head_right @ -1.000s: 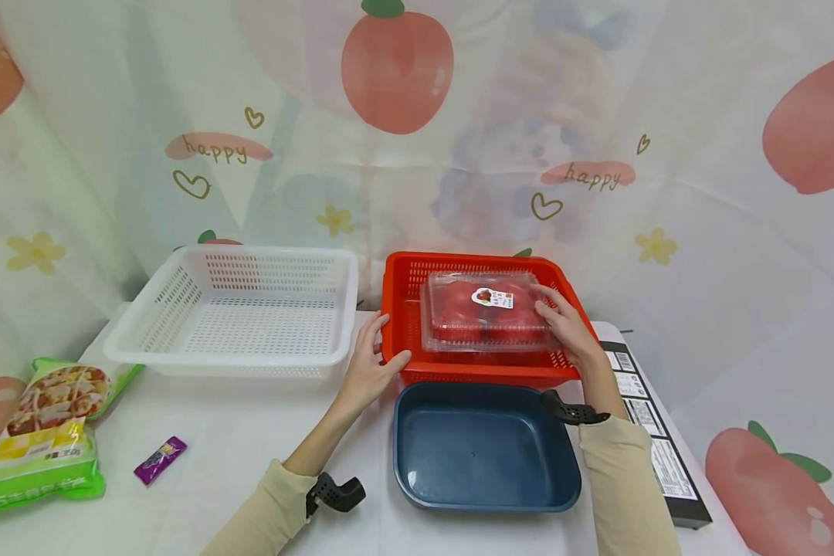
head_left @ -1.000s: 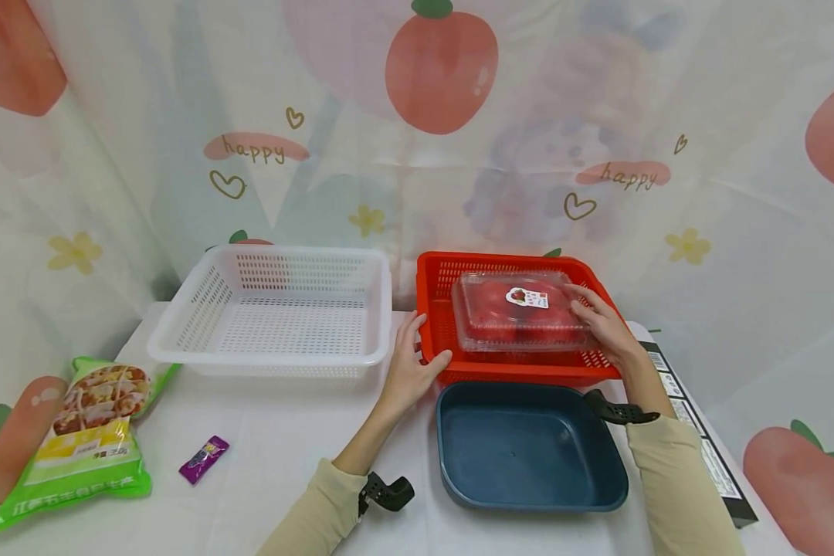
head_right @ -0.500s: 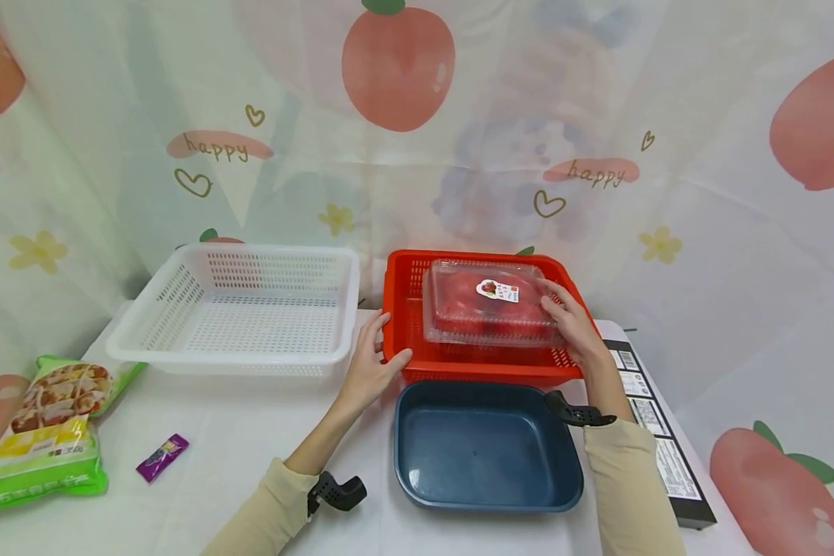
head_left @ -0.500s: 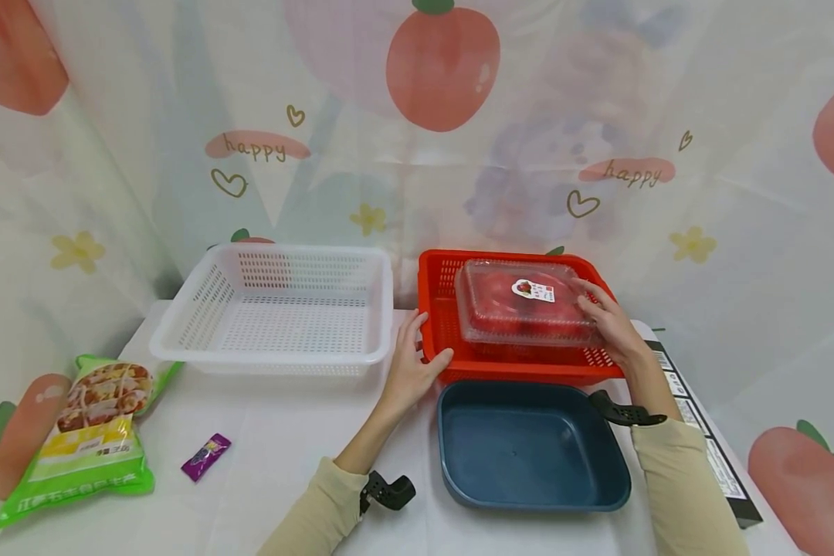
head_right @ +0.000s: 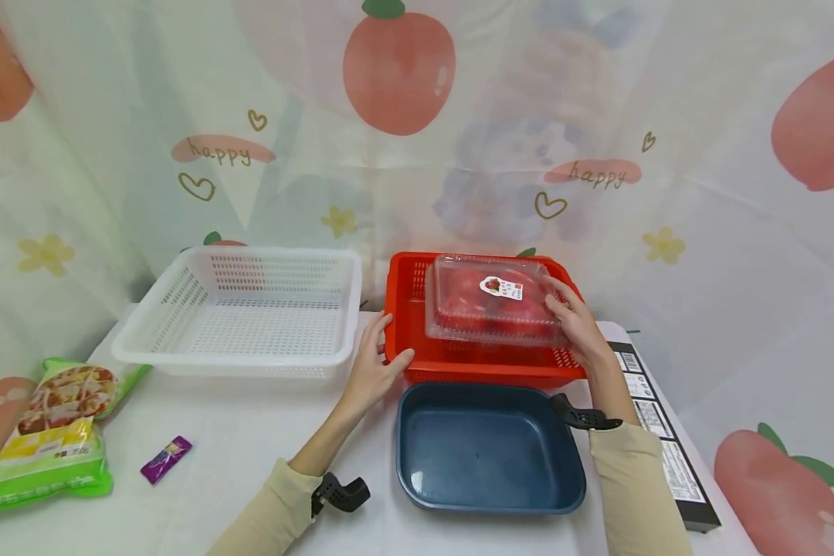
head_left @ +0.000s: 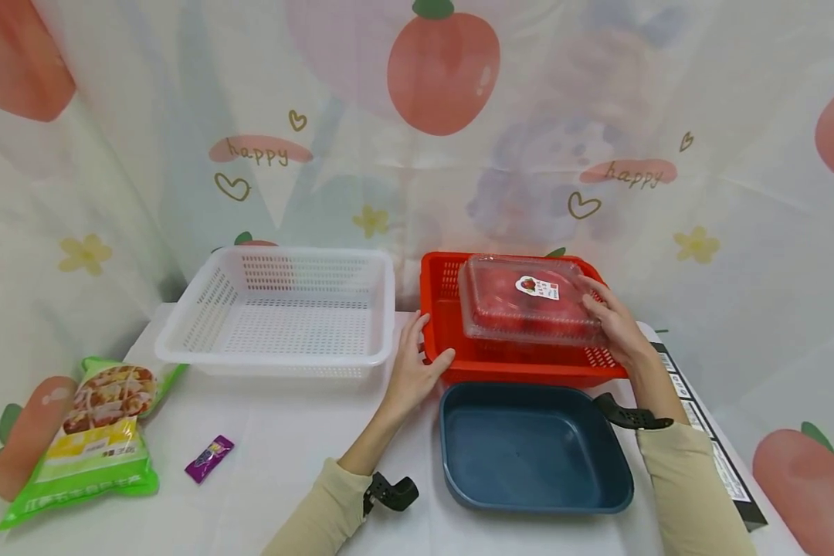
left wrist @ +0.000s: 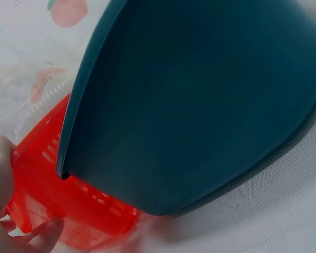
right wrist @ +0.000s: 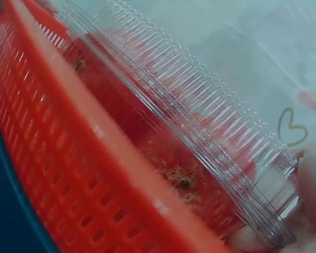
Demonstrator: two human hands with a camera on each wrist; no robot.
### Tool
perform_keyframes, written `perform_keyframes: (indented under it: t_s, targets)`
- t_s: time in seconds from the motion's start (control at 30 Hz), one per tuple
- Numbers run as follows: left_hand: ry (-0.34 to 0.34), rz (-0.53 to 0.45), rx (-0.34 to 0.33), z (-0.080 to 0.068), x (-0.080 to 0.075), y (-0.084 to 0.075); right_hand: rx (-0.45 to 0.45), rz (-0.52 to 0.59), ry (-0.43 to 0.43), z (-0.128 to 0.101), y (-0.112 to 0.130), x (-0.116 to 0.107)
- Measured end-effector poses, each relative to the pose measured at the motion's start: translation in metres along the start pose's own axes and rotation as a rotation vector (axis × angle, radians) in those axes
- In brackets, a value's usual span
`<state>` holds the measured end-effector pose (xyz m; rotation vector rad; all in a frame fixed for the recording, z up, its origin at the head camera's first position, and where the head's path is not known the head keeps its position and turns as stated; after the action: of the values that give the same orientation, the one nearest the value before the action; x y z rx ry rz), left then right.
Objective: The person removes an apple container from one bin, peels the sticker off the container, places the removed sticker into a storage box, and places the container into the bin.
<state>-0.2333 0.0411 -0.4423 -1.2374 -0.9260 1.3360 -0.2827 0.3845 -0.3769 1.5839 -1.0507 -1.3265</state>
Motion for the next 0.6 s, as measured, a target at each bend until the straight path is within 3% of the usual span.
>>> perform_keyframes:
  t_s: [0.13,0.37,0.6]
  targets:
    - [-0.002,-0.006,-0.008,0.000,0.000,0.001,-0.028,0.023,-0.007,-0.008,0.012,-0.001]
    - [-0.002,0.000,-0.016,0.000,0.001,0.001,0.006,0.175,-0.062,-0.030,0.024,0.007]
    - [-0.002,-0.003,-0.012,0.000,0.002,0.001,-0.014,0.173,-0.081,-0.039,0.029,0.013]
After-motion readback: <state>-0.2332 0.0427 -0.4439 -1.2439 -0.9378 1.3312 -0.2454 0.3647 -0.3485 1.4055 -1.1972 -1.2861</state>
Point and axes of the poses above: each hand's wrist, its own z-axis towards the middle knuckle, its own x-axis out of the palm, y = z × x, the point moved 2 cm from there along z, towards the middle knuckle
